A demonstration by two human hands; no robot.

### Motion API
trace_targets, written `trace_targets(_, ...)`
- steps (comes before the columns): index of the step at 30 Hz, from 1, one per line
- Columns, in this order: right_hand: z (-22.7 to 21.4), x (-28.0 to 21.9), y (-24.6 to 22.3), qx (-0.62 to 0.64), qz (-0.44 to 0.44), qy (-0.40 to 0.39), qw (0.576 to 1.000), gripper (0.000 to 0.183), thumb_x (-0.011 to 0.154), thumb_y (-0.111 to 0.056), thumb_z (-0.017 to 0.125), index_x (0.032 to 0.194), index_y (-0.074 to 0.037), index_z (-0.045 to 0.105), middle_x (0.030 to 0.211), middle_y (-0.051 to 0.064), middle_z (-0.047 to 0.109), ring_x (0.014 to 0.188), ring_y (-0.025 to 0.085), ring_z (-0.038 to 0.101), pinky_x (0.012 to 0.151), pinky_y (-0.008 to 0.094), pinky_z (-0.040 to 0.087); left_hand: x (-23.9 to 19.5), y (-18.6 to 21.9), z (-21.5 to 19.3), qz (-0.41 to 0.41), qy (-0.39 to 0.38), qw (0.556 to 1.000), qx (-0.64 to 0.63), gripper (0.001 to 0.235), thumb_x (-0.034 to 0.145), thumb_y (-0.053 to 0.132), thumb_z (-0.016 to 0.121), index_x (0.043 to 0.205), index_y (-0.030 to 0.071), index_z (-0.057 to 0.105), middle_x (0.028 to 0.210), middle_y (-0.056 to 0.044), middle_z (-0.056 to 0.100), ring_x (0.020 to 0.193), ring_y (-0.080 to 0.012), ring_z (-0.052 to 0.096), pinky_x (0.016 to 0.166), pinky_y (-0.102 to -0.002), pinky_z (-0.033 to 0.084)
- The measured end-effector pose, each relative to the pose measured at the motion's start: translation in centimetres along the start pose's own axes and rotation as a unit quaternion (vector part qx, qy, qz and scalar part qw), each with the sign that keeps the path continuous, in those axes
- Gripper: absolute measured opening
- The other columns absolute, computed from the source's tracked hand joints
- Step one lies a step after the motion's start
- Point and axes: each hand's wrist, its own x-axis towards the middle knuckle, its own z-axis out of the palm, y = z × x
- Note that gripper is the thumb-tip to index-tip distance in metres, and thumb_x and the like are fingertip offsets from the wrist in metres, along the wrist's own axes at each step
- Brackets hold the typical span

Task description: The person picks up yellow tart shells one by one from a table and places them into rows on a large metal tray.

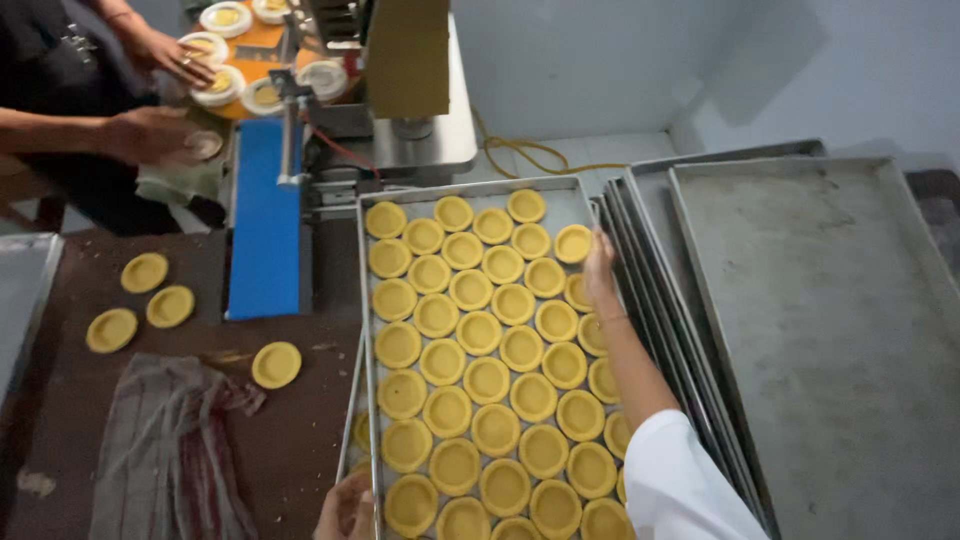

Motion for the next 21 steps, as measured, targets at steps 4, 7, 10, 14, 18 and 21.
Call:
trace_targets(4,-3.0,-3.3,0.6,-0.355,-0.333,-0.053,0.872,0.042,0.096,-0.013,0.05,0.134,0.003,0.056,0.131,0.023,0.059,0.122,0.038,0.054,0.105,0.044,0.04,3.1,0.2,-2.0,-0.132,-0.001,0.98,0.146,0.035,0.086,0.041,0.071,0.118,0.029,0.076,0.097,-0.001,0.077,0.099,-0.0143,0.069,0.082,-0.032,0.052)
trace_targets(7,-4.2,-6.2,0.4,-0.525,-0.356,-0.158,0.757,0.05,0.101,-0.027,0.051,0.146,-0.003,0.05,0.122,0.027,0.063,0.108,0.042,0.06,0.09,0.051,0.048,7.7,-1.0,-2.7,0.001,0.012,0.999,0.039,0.031,0.089,0.022,0.072,0.115,0.007,0.072,0.1,-0.003,0.073,0.092,-0.0112,0.062,0.085,-0.03,0.051)
trace_targets(10,-5.5,-9.8,-0.7,-0.535,-0.356,-0.236,0.729,0.032,0.106,-0.021,0.05,0.108,0.008,0.064,0.092,0.024,0.063,0.093,0.041,0.057,0.078,0.053,0.047,13.6,1.5,-2.4,-0.021,0.026,0.995,0.099,0.03,0.095,0.032,0.062,0.12,0.016,0.064,0.104,-0.003,0.069,0.099,-0.0189,0.064,0.087,-0.035,0.046)
trace_targets(14,-7.7,-19.3,-2.2,-0.439,-0.33,-0.218,0.807,0.047,0.104,-0.021,0.054,0.144,0.003,0.052,0.136,0.026,0.057,0.127,0.042,0.053,0.104,0.051,0.042,22.0,4.4,-1.9,0.171,0.219,0.941,0.196,0.036,0.082,0.008,0.064,0.115,-0.006,0.06,0.111,-0.03,0.06,0.107,-0.0486,0.053,0.096,-0.057,0.04)
trace_targets(18,-12.5,-27.1,-0.8,-0.423,-0.236,-0.169,0.859,0.039,0.103,-0.018,0.052,0.137,-0.001,0.059,0.137,0.021,0.061,0.135,0.034,0.051,0.108,0.043,0.039,27.9,4.8,-1.8,0.197,0.152,0.854,0.456,0.053,0.077,0.038,0.07,0.115,0.003,0.059,0.125,-0.024,0.051,0.112,-0.0433,0.048,0.092,-0.049,0.048)
trace_targets(21,-12.4,-34.1,-3.1,-0.409,-0.189,-0.106,0.886,0.034,0.107,-0.02,0.051,0.134,-0.002,0.061,0.13,0.013,0.066,0.124,0.025,0.059,0.106,0.038,0.041,28.1,3.6,-2.4,0.178,0.109,0.878,0.431,0.064,0.058,0.047,0.088,0.104,0.013,0.059,0.113,-0.013,0.054,0.108,-0.0377,0.052,0.086,-0.048,0.049)
